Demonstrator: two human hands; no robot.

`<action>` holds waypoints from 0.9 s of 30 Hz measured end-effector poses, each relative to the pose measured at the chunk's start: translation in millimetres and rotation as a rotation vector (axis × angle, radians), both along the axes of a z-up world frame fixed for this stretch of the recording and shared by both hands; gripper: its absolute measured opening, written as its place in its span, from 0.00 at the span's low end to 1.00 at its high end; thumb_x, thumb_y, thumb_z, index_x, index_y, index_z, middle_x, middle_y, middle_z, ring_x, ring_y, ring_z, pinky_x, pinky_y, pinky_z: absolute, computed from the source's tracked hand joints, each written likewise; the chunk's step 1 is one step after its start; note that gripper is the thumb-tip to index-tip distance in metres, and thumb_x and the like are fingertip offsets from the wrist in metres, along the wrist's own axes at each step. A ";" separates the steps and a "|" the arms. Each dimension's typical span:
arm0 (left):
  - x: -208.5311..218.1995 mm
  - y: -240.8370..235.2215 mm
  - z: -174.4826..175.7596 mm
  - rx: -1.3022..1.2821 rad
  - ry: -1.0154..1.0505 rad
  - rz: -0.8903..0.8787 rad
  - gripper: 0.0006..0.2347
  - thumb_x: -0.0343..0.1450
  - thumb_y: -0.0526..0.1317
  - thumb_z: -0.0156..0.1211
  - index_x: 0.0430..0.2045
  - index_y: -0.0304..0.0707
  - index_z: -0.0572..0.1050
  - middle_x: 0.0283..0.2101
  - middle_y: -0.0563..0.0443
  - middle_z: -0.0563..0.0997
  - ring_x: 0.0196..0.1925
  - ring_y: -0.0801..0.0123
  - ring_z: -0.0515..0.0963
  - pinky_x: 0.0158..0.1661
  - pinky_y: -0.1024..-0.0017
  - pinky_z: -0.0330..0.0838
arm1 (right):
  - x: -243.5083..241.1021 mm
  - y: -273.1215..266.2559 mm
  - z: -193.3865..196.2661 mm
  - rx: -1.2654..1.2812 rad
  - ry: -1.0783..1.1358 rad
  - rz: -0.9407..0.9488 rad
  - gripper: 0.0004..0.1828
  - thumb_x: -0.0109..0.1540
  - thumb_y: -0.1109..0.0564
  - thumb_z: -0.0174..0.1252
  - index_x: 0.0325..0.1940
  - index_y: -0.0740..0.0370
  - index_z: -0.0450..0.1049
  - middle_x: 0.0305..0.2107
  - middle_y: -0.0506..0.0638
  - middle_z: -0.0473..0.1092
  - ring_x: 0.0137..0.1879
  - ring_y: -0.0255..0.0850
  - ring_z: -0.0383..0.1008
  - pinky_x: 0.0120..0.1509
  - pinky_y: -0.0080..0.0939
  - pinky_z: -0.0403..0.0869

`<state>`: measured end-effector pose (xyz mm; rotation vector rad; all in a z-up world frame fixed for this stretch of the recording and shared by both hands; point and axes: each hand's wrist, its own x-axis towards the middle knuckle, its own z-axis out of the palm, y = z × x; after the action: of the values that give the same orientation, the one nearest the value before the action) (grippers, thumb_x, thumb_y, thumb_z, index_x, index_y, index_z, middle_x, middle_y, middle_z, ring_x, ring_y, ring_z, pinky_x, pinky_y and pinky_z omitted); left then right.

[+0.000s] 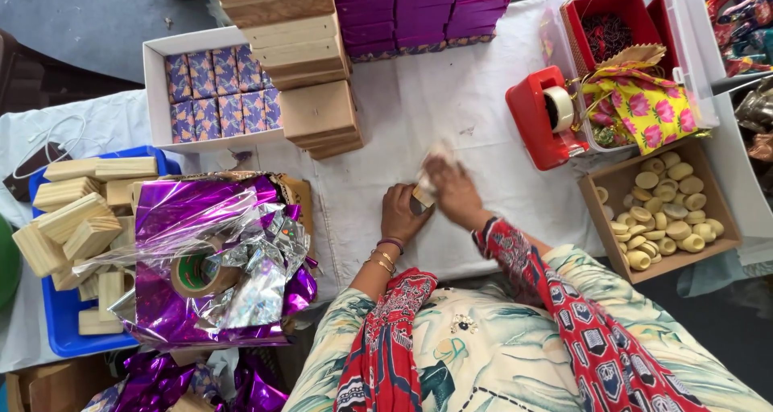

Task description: The person cleans a small, rectangular wooden block using a white cloth. They rub the cloth over all sides of the block, holding it in their hands and occasionally placing it on the table to wipe it down. The task is performed at a table with various craft supplies.

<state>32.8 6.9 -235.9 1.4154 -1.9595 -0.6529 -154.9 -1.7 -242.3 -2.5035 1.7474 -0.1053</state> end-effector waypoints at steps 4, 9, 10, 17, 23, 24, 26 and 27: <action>0.3 0.5 -10.8 0.011 -0.021 -0.012 0.24 0.56 0.46 0.74 0.44 0.38 0.75 0.46 0.48 0.75 0.51 0.55 0.74 0.53 0.59 0.68 | 12.4 24.7 45.7 0.143 -0.241 0.128 0.33 0.64 0.50 0.51 0.75 0.55 0.59 0.74 0.49 0.54 0.79 0.43 0.51 0.80 0.56 0.50; 0.0 -2.3 3.6 -0.010 0.009 -0.001 0.24 0.59 0.47 0.75 0.46 0.38 0.76 0.46 0.47 0.75 0.51 0.54 0.74 0.53 0.58 0.67 | -5.1 -8.7 44.2 0.083 -0.186 0.007 0.35 0.66 0.47 0.53 0.76 0.55 0.57 0.74 0.51 0.53 0.79 0.44 0.50 0.79 0.58 0.49; -0.9 -2.8 4.3 -0.006 0.015 -0.006 0.25 0.59 0.47 0.75 0.47 0.37 0.76 0.46 0.46 0.75 0.51 0.53 0.73 0.53 0.57 0.67 | -5.0 -18.5 44.4 0.082 -0.138 -0.080 0.34 0.67 0.47 0.52 0.77 0.55 0.56 0.75 0.50 0.52 0.80 0.44 0.49 0.81 0.56 0.49; 1.5 -1.7 -17.1 0.003 -0.046 -0.012 0.24 0.56 0.47 0.74 0.43 0.38 0.74 0.47 0.47 0.75 0.53 0.54 0.73 0.55 0.59 0.68 | 15.0 19.7 35.5 0.104 -0.189 0.110 0.38 0.63 0.49 0.49 0.78 0.54 0.55 0.76 0.50 0.53 0.81 0.44 0.49 0.80 0.55 0.49; -0.9 -1.3 -4.9 -0.047 -0.018 -0.013 0.27 0.57 0.48 0.74 0.47 0.36 0.75 0.46 0.46 0.74 0.52 0.53 0.73 0.54 0.57 0.66 | 0.0 -15.3 39.1 0.097 -0.163 -0.108 0.32 0.70 0.44 0.45 0.77 0.54 0.57 0.74 0.50 0.54 0.79 0.42 0.50 0.80 0.59 0.47; -1.6 0.0 -5.2 -0.031 -0.021 -0.010 0.26 0.58 0.49 0.74 0.47 0.36 0.75 0.46 0.46 0.74 0.52 0.53 0.73 0.54 0.57 0.66 | 6.5 -19.7 33.5 0.049 -0.073 -0.126 0.32 0.70 0.43 0.45 0.76 0.56 0.58 0.74 0.50 0.54 0.79 0.43 0.50 0.80 0.58 0.48; -1.0 -1.4 -9.3 -0.025 -0.024 -0.009 0.26 0.60 0.49 0.74 0.47 0.37 0.75 0.46 0.46 0.74 0.51 0.53 0.73 0.54 0.58 0.67 | 16.7 -13.7 22.9 -0.007 0.016 -0.147 0.32 0.71 0.42 0.45 0.76 0.57 0.58 0.74 0.51 0.54 0.80 0.43 0.50 0.79 0.58 0.49; -0.6 -2.5 -13.6 -0.026 -0.026 -0.010 0.26 0.59 0.49 0.74 0.47 0.36 0.74 0.46 0.46 0.74 0.51 0.53 0.73 0.54 0.58 0.67 | 19.7 -2.4 17.4 -0.015 -0.002 -0.053 0.33 0.67 0.46 0.46 0.77 0.54 0.58 0.75 0.49 0.54 0.81 0.41 0.50 0.81 0.56 0.48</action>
<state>32.2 4.4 -249.5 1.4051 -1.9892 -0.6143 -135.2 -4.1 -224.9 -2.4667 1.8197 -0.1253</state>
